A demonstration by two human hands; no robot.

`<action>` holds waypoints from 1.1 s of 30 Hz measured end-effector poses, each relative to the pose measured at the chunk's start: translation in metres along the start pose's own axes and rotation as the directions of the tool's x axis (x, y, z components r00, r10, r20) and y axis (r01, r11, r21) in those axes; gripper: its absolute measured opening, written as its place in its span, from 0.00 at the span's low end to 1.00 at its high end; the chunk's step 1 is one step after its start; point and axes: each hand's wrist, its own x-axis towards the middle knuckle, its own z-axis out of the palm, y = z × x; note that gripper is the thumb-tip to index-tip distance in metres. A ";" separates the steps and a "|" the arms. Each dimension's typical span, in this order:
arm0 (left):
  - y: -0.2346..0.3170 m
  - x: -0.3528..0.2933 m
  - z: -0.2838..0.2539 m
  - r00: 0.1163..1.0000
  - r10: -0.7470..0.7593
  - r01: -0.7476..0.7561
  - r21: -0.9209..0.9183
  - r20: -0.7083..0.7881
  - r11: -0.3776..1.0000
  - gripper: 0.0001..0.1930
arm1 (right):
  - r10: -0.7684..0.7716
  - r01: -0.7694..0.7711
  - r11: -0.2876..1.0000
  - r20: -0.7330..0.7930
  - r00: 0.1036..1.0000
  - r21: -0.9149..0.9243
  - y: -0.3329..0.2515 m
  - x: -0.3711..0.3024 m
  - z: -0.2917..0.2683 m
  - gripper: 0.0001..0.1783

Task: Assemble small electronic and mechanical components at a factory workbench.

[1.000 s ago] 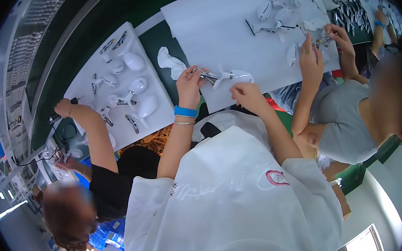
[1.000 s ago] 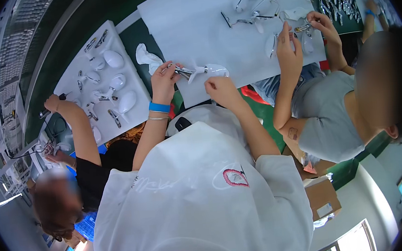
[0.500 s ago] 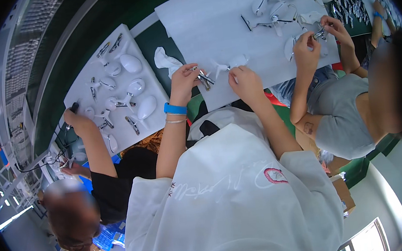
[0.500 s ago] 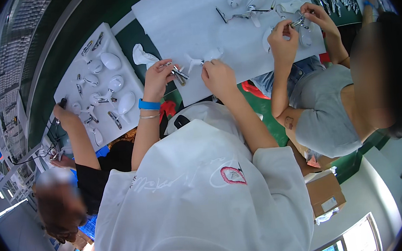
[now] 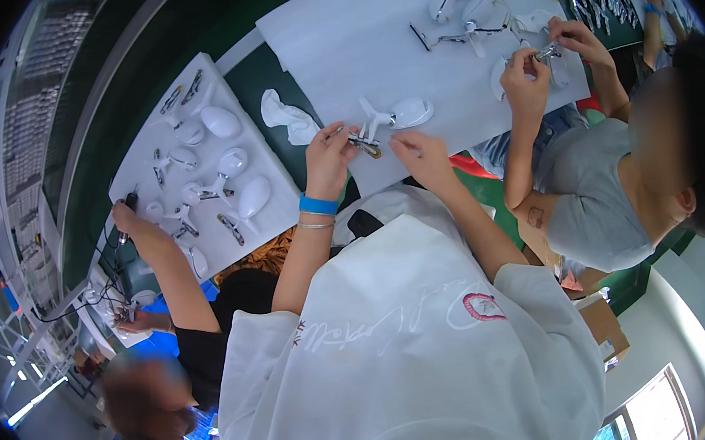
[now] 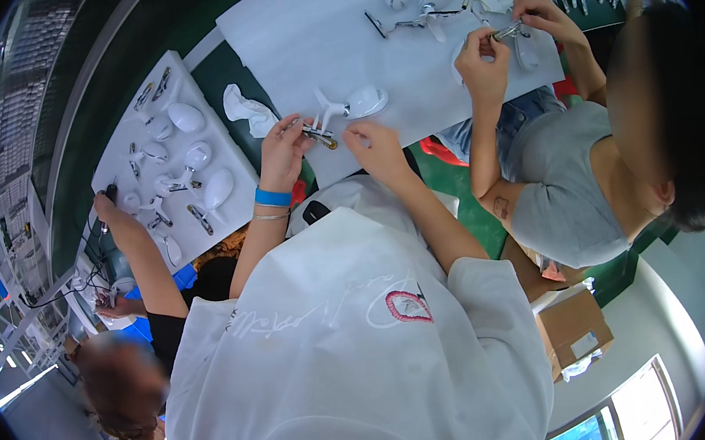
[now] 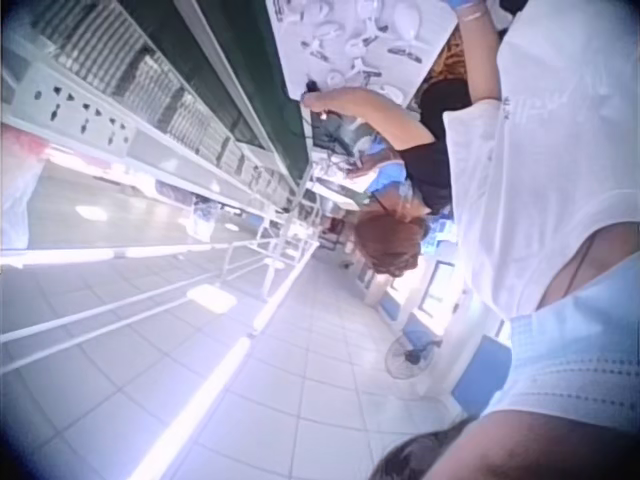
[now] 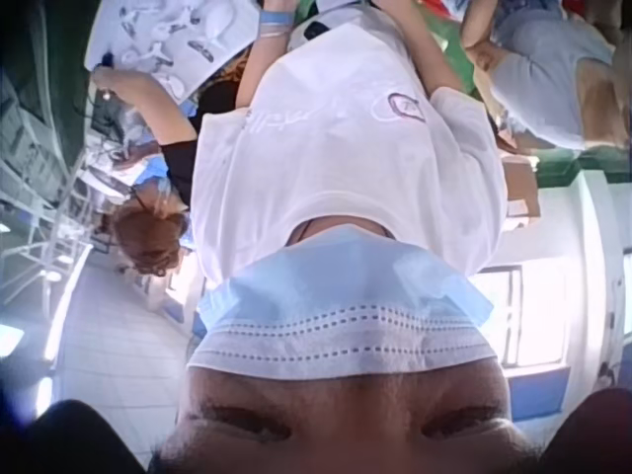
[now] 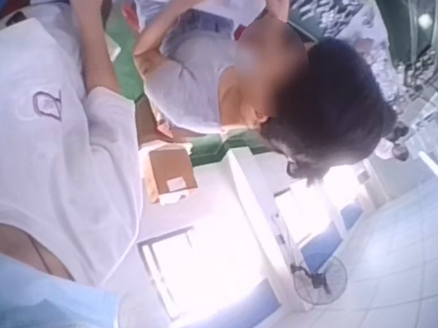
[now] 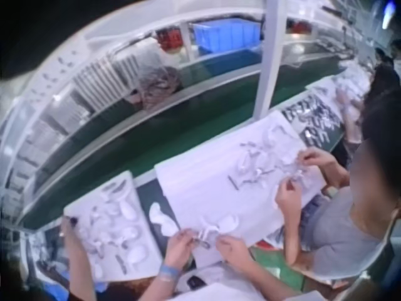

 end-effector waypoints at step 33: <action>-0.005 -0.011 -0.003 1.000 -0.006 0.006 -0.003 0.003 1.000 0.11 | 0.322 -0.475 0.769 0.383 0.866 0.428 0.016 -0.006 0.016 0.10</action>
